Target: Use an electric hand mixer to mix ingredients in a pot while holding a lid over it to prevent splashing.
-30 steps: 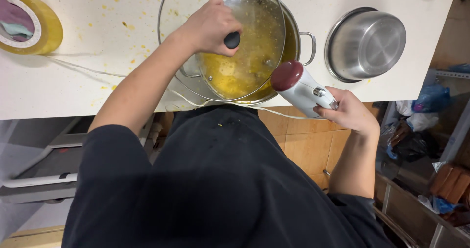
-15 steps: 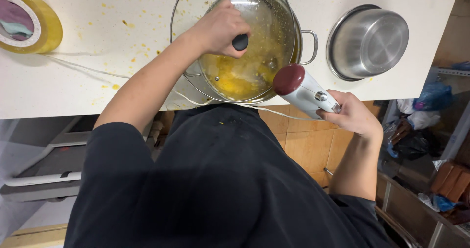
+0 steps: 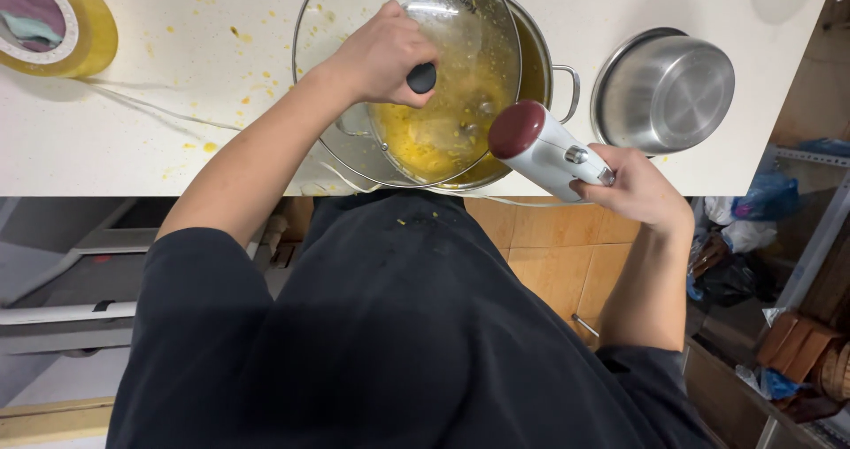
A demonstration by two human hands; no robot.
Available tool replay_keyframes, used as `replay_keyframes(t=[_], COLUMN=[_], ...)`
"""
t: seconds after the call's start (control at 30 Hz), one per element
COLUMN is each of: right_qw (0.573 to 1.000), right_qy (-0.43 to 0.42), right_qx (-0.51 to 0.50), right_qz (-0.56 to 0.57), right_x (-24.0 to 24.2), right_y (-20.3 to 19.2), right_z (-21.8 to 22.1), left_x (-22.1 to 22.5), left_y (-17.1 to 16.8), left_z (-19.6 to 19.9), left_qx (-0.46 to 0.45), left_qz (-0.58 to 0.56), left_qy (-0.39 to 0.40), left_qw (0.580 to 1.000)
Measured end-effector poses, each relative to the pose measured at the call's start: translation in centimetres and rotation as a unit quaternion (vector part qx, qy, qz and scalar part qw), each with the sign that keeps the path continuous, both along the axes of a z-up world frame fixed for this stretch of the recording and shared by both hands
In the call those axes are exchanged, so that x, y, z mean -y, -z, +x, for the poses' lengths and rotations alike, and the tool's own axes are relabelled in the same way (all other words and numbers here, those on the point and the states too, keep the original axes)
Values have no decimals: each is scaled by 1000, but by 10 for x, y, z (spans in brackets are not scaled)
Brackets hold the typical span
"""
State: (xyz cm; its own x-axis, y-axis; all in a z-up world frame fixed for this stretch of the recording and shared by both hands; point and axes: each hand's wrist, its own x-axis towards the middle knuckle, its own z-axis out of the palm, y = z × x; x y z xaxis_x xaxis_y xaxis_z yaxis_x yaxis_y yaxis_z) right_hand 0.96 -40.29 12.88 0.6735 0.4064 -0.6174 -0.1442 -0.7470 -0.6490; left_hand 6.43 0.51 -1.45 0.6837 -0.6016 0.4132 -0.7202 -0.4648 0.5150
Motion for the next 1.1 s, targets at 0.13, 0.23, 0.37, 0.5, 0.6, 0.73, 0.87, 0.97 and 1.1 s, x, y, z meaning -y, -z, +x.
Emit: replay_keyframes(t=[0.13, 0.23, 0.37, 0.5, 0.6, 0.73, 0.87, 0.97, 1.1], right_qw=[999, 1000, 1000, 999, 995, 994, 993, 994, 995], right_qy=[3, -3, 20, 39, 98, 108, 110, 108, 99], right_qx=[0, 21, 4, 4, 0, 14, 21, 21, -1], right_qz=[33, -3, -6, 4, 14, 12, 26, 22, 6], right_x=[-13, -21, -33, -38, -41, -34, -22, -13, -7], right_y=[-5, -8, -12, -11, -12, -13, -12, -11, -12], right_z=[13, 23, 32, 36, 34, 32, 27, 23, 16], left_x=[-11, -18, -28, -33, -31, -20, -7, 1, 6], left_y=[-3, -3, -3, -5, -4, -2, 2, 1, 1], left_z=[-2, -3, -2, -1, 0, -2, -2, -1, -1], left_qx=[-4, -1, 0, -8, -8, -4, 4, -1, -10], left_qz=[10, 14, 15, 25, 30, 24, 12, 10, 6], left_qy=[-13, -23, -30, -35, -35, -25, -11, -3, 7], left_qw=[1000, 1000, 999, 999, 999, 999, 1000, 1000, 1000])
